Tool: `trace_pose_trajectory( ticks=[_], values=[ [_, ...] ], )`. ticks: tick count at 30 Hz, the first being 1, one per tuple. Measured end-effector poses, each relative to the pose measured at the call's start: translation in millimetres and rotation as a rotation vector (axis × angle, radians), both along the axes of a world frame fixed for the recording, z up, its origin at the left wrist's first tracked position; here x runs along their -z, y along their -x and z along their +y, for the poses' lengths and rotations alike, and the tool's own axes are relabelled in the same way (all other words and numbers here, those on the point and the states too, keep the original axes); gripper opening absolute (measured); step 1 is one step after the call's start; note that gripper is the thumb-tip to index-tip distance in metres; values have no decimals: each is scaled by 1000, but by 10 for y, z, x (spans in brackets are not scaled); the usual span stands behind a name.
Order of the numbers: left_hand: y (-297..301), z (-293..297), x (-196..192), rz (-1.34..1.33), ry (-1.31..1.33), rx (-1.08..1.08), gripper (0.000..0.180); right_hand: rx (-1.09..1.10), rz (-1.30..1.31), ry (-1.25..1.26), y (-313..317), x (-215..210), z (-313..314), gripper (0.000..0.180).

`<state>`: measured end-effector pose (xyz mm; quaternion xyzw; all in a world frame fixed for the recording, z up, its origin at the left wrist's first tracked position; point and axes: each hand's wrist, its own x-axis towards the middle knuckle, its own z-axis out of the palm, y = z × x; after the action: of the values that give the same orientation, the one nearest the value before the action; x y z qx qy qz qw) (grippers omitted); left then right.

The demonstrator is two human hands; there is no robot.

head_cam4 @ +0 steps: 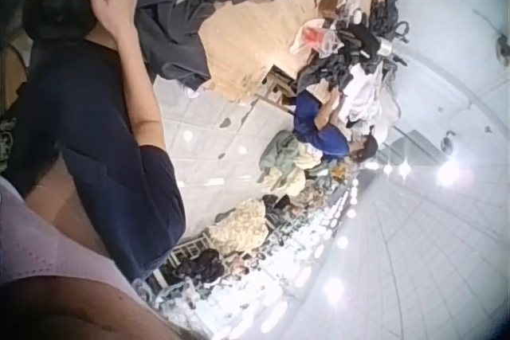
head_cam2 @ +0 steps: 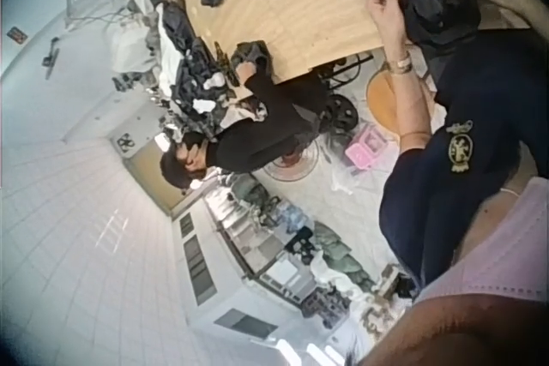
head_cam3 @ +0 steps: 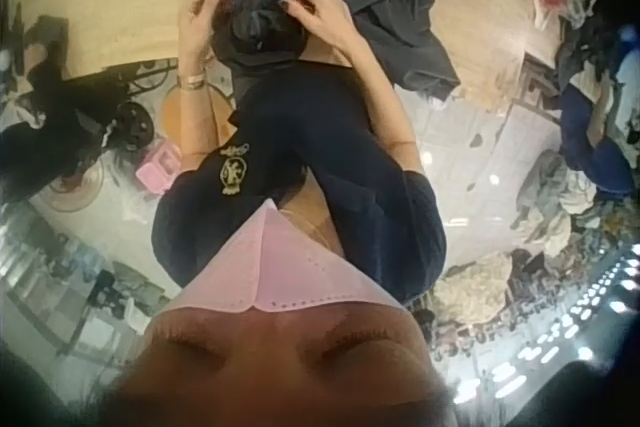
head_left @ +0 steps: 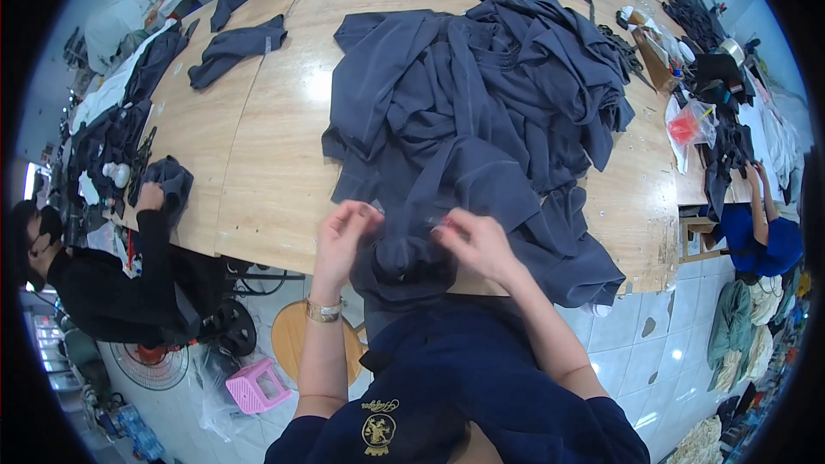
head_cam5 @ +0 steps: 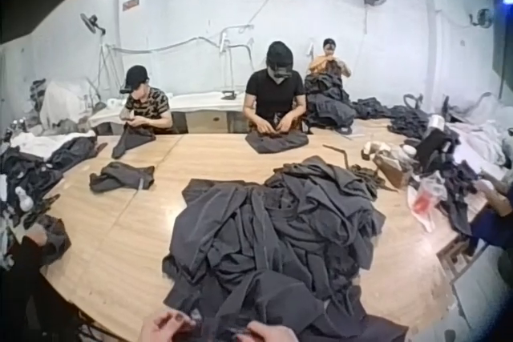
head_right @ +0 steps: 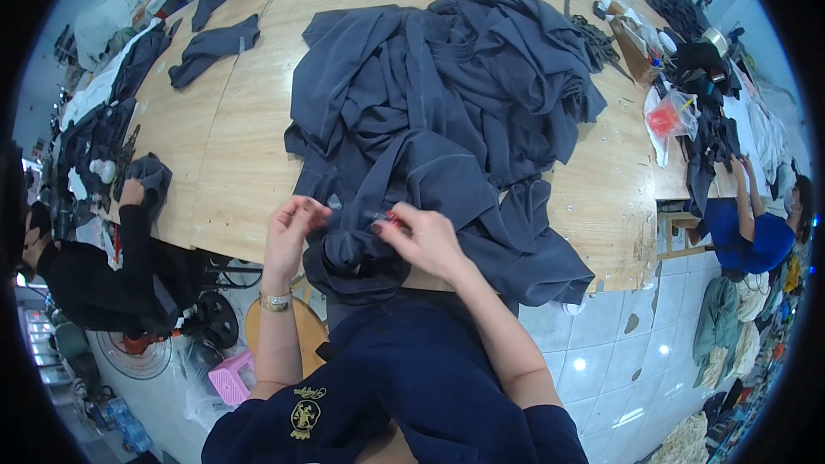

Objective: Sort and inspect finished garments for quality control on a large production table.

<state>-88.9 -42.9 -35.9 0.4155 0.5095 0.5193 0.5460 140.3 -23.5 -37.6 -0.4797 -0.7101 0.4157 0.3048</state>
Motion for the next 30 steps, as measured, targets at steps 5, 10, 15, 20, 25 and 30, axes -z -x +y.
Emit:
trace_pose_trajectory(
  ticks=[5,10,15,20,25,30],
  values=[
    [319,-187,-44,498,82,-171,17,160,132,176,-201,199,68,33],
    [171,-546,-51,763,305,-1,34,77,115,168,-178,400,-46,34],
    [29,-630,68,943,259,150,38,52,-205,-27,-111,398,-86,31],
    [152,-543,232,88,413,127,34,261,805,616,-264,414,5,21],
    [232,-393,145,-896,275,-89,36,463,1345,931,-445,-170,64,19],
    [205,-249,128,-1219,187,-140,37,51,1805,959,-561,-6,134,21]
  ],
)
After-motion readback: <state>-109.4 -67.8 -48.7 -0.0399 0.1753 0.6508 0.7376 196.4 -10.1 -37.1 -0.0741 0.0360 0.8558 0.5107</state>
